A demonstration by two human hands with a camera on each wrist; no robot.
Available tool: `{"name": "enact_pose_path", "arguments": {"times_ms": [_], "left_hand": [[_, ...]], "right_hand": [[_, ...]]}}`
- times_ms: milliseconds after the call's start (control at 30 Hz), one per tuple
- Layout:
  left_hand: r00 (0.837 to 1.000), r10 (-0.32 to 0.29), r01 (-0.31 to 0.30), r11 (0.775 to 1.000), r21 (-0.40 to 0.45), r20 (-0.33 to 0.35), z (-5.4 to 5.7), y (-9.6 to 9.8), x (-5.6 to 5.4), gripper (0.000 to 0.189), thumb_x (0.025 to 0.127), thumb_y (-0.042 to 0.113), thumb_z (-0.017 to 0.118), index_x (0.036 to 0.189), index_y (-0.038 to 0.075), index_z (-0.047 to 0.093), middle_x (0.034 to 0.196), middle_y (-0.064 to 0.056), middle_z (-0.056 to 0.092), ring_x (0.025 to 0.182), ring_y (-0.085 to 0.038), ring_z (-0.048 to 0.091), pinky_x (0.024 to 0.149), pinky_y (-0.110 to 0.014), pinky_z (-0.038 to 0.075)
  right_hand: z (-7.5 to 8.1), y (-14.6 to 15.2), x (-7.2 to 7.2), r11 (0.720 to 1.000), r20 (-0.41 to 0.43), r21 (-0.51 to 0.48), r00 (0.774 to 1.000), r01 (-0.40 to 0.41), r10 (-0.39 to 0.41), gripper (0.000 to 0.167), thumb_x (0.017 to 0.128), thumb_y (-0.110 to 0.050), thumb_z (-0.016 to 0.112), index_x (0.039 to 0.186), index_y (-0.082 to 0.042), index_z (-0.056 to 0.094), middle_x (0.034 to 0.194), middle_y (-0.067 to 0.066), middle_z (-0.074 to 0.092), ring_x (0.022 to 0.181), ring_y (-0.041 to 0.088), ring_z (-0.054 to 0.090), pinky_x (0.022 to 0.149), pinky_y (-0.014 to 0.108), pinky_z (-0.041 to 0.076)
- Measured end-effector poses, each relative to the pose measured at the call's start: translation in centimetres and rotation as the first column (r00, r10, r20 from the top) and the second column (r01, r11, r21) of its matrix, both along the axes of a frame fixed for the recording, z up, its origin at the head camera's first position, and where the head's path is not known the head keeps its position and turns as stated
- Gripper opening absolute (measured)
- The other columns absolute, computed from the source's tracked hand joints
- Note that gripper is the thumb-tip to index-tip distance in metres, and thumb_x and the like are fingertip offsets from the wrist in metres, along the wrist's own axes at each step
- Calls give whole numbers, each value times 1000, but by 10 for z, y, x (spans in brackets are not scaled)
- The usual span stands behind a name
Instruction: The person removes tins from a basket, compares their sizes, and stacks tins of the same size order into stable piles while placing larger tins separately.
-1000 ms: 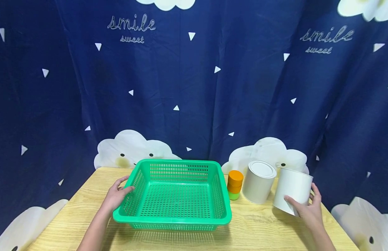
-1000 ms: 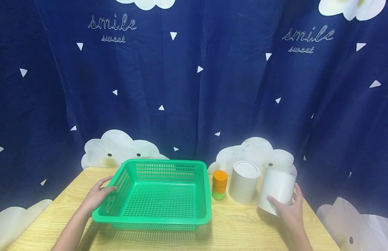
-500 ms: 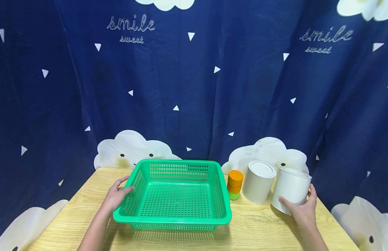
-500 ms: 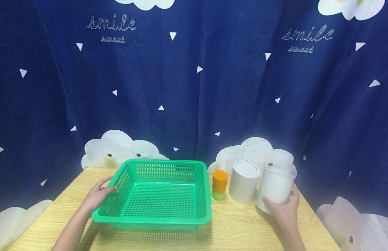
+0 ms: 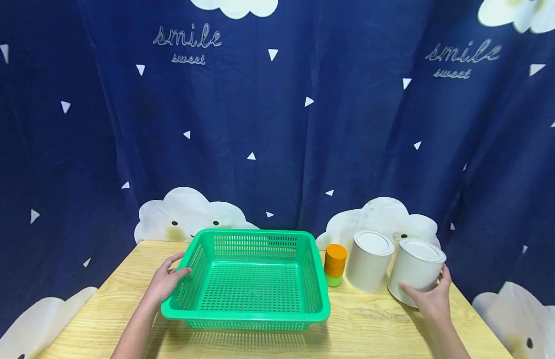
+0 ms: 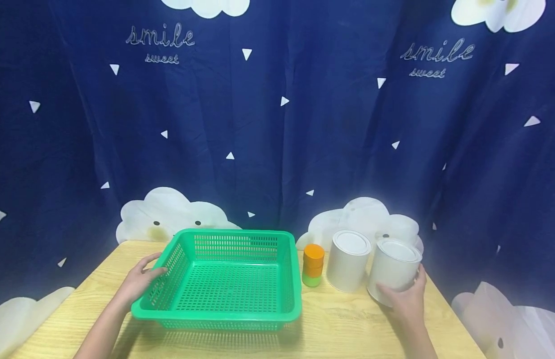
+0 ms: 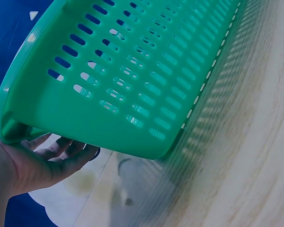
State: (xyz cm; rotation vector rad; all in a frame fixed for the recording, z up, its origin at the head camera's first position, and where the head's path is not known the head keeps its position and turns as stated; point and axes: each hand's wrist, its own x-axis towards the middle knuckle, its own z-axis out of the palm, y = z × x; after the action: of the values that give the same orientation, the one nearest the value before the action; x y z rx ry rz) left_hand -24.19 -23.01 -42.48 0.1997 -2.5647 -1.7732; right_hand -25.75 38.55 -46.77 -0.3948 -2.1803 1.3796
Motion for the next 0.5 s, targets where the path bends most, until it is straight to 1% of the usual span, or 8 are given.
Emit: {"name": "enact_pose_path", "arguments": {"times_ms": [67, 233, 333, 500], "left_hand": [[1000, 0, 0, 1000, 2, 1, 0, 0, 0, 64, 92, 25, 55, 145, 5, 25, 132, -37, 42, 91, -24, 63, 71, -37, 53], [1000, 2, -2, 1000, -8, 1, 1, 0, 0, 64, 92, 26, 55, 145, 5, 25, 131, -36, 43, 92, -25, 63, 71, -37, 53], [1000, 3, -3, 1000, -14, 6, 1, 0, 1, 64, 93, 26, 55, 146, 6, 25, 132, -36, 43, 94, -26, 62, 71, -37, 53], [1000, 2, -2, 1000, -14, 7, 1, 1, 0, 64, 93, 25, 54, 146, 6, 25, 134, -37, 40, 98, -30, 61, 72, -37, 53]], "right_hand": [[0, 1, -3, 1000, 2, -3, 1000, -4, 4, 126, 64, -1, 81, 150, -19, -10, 153, 23, 12, 136, 42, 23, 112, 54, 21], [-2, 4, -12, 1000, 4, -3, 1000, -18, 18, 126, 66, -3, 81, 149, -18, -12, 153, 24, 10, 136, 44, 20, 112, 55, 19], [-4, 5, -17, 1000, 17, -12, 1000, -10, 10, 126, 66, -4, 81, 149, -19, -13, 154, 23, 10, 136, 43, 21, 112, 54, 20], [-6, 3, -22, 1000, -1, -15, 1000, -18, 18, 125, 66, -3, 81, 149, -18, -12, 154, 24, 9, 136, 44, 21, 112, 55, 20]]}}
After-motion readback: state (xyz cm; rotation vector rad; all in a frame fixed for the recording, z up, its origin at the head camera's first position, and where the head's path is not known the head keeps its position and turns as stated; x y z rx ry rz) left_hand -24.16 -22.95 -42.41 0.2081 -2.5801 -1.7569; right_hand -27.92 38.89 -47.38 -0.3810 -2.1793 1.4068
